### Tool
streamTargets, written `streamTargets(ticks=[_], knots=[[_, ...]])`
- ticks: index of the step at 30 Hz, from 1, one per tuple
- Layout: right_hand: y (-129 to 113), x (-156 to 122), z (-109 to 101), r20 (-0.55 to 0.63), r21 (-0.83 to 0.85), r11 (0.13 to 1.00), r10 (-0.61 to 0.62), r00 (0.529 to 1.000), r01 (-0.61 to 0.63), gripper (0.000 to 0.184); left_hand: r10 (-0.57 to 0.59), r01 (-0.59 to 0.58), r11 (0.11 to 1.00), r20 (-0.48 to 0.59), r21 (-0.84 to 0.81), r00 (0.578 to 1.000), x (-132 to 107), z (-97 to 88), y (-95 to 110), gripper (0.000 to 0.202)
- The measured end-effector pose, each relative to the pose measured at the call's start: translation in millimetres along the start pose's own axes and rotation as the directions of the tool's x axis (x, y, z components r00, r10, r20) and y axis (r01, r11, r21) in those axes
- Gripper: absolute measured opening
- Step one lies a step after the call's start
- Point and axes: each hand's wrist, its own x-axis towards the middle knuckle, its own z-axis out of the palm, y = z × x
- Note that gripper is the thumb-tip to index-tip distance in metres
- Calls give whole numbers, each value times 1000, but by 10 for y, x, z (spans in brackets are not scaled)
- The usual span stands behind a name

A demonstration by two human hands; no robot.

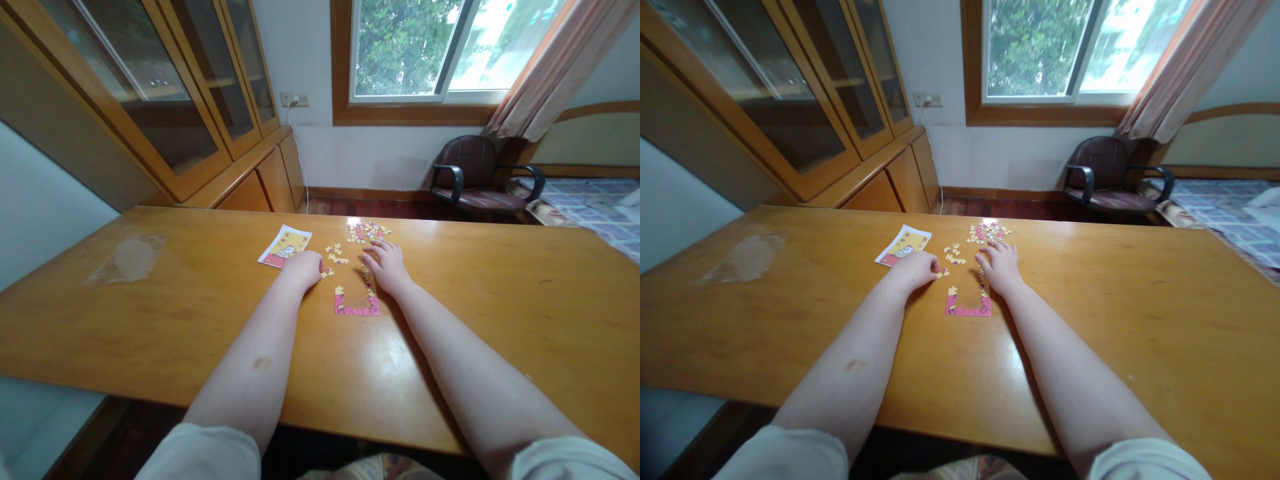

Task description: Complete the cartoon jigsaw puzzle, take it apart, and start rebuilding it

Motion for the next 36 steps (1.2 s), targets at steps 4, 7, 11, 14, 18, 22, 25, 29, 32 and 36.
streamTargets(ticks=[4,7,11,14,18,22,25,29,32,36], knots=[[31,3,18,-17,31,1000,2,1000,-2,36,5,-11,998,89,67,996,-20,-14,24,8],[31,-1,19,-11,45,999,-4,1000,4,36,3,-13,997,127,82,992,-39,-22,32,10],[27,-1,16,-6,54,998,-8,1000,8,36,4,-8,1000,110,30,994,-30,-5,12,9],[30,4,16,2,44,999,-1,1000,1,35,20,-20,995,5,-97,1000,16,29,-1,7],[40,19,5,-5,-5,998,64,998,-64,30,53,-118,951,-223,-287,973,98,104,45,8],[40,34,-11,22,-69,979,196,980,-194,26,133,-257,907,-352,-335,926,180,221,158,8],[22,34,-8,35,-79,976,205,978,-202,26,204,-336,884,-377,-326,903,238,297,244,7],[2,25,0,34,-68,983,175,984,-172,25,242,-363,881,-371,-302,897,285,341,316,9],[5,24,7,31,-47,987,152,988,-151,25,275,-379,886,-358,-266,893,293,355,348,8],[16,26,28,42,-33,990,140,989,-139,25,293,-385,895,-355,-225,888,290,379,393,8]])
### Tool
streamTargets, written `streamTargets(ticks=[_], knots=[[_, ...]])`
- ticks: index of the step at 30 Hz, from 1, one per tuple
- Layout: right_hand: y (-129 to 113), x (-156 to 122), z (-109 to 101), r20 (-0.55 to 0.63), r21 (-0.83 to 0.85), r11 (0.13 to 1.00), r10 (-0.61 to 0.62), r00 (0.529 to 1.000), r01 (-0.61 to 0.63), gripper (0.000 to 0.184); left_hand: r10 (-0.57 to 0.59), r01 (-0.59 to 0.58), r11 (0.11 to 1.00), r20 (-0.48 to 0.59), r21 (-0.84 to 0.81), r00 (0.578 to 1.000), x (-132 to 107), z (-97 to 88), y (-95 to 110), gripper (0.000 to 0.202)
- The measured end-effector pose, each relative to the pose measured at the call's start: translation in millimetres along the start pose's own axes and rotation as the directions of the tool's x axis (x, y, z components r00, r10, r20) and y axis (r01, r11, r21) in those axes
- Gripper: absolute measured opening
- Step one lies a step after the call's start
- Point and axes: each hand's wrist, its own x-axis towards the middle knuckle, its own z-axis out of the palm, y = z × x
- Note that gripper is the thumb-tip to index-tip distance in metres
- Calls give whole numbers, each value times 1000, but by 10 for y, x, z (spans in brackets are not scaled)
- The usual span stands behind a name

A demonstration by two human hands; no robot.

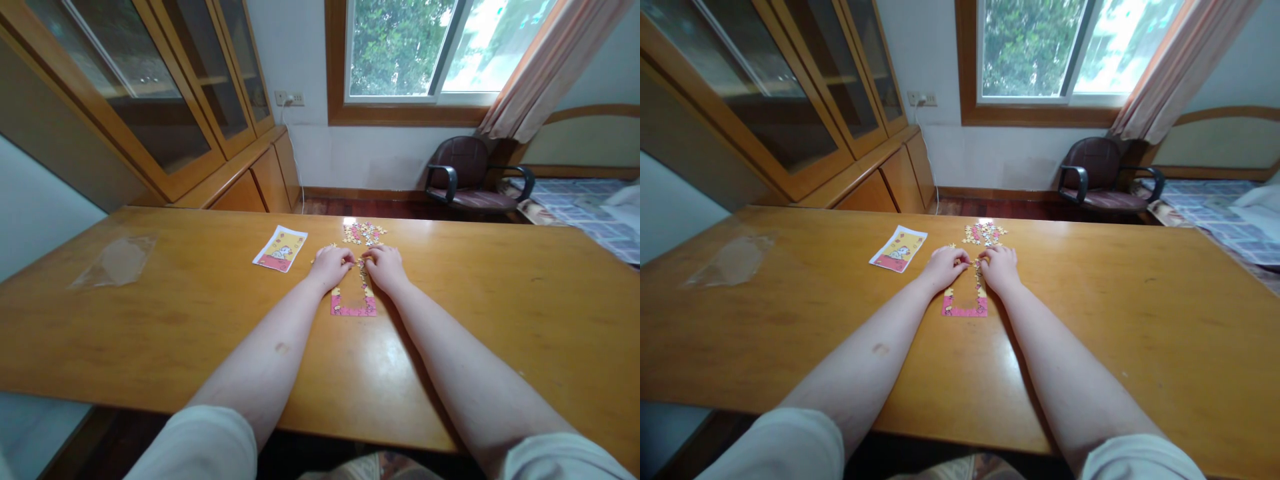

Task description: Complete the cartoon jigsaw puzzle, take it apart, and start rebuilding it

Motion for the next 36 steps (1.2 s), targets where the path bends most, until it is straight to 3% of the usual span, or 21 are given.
streamTargets(ticks=[12,22,30,36], knots=[[-47,-12,-1,17,-2,1000,9,1000,-9,22,-54,56,995,-28,86,998,59,48,-48,12],[-29,-6,14,16,-9,1000,-6,1000,7,23,37,-39,990,14,137,999,43,69,-51,20],[-53,-7,10,19,-2,1000,6,1000,-6,23,-4,1,991,23,131,1000,42,59,-25,18],[-34,-5,11,19,-3,1000,-5,1000,5,24,-5,8,999,-43,53,999,27,22,-13,20]])
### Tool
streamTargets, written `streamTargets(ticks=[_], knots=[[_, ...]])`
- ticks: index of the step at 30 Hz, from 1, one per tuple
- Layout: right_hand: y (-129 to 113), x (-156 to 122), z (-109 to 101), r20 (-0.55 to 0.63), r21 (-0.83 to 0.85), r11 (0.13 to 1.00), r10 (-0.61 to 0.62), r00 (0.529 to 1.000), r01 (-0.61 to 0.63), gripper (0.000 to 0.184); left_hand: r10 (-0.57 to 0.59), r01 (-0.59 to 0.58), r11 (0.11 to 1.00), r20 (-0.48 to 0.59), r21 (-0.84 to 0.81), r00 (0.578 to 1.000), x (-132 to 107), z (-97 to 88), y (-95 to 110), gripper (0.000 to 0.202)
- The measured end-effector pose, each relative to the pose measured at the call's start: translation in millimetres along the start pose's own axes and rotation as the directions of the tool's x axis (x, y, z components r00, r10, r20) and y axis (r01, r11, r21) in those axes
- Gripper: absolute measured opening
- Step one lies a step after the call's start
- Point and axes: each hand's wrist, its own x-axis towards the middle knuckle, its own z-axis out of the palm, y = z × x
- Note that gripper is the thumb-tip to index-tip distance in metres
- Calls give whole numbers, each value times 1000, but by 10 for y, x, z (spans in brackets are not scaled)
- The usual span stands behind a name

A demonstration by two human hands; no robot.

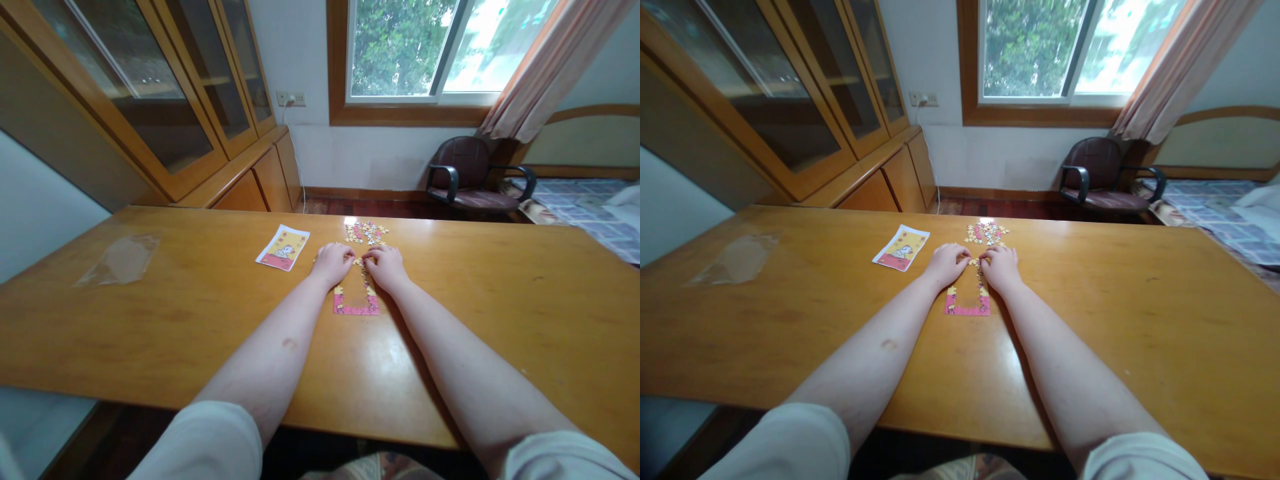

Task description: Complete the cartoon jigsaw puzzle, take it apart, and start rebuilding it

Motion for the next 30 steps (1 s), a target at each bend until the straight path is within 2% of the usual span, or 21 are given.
streamTargets(ticks=[5,16,24,30], knots=[[6,-7,-2,0,10,1000,2,1000,-2,23,57,-56,998,38,-20,998,-30,1,15,20],[35,4,22,1,11,1000,-2,1000,2,24,59,-58,998,43,-33,997,-24,19,-8,22],[40,4,22,4,5,1000,1,1000,-1,23,130,-127,991,68,-49,989,-39,26,-7,22],[51,5,24,1,5,1000,-3,1000,3,23,107,-105,994,92,-25,990,-42,7,-6,26]])
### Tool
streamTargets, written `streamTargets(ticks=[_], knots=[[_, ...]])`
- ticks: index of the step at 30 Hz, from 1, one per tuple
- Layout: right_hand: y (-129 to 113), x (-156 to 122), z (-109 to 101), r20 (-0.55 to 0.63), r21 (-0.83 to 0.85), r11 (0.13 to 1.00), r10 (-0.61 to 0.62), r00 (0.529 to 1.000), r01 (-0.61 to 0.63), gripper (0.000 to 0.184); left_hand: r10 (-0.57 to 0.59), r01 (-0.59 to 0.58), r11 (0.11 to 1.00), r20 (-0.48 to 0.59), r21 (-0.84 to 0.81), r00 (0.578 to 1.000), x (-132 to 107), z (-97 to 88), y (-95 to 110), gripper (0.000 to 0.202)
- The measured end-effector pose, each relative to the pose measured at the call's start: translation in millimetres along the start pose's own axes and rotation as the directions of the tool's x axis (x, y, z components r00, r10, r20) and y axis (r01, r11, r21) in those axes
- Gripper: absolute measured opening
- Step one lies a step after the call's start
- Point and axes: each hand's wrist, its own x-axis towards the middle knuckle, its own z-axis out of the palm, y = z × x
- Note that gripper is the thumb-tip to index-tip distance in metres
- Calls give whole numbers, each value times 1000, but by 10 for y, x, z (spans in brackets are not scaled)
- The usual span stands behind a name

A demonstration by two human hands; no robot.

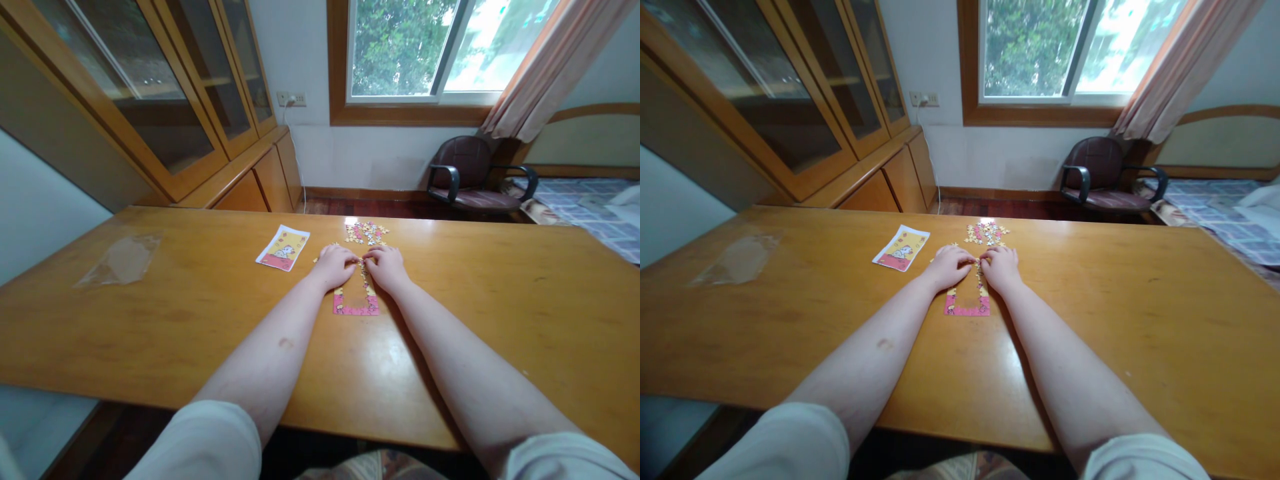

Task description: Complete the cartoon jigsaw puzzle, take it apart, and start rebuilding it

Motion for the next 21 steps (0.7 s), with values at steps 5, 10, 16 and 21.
streamTargets(ticks=[5,10,16,21], knots=[[-2,5,1,8,-2,1000,11,1000,-11,23,2,-2,1000,-6,17,1000,-1,3,-10,27],[-8,3,-8,3,-1,1000,7,1000,-7,23,-10,10,1000,2,16,1000,-1,-8,-9,29],[-6,6,-3,0,-4,1000,7,1000,-7,23,15,-14,1000,-5,16,1000,-10,6,-9,29],[-5,4,-5,-8,10,1000,5,1000,-5,23,-14,14,1000,-62,-3,998,2,7,-33,29]])
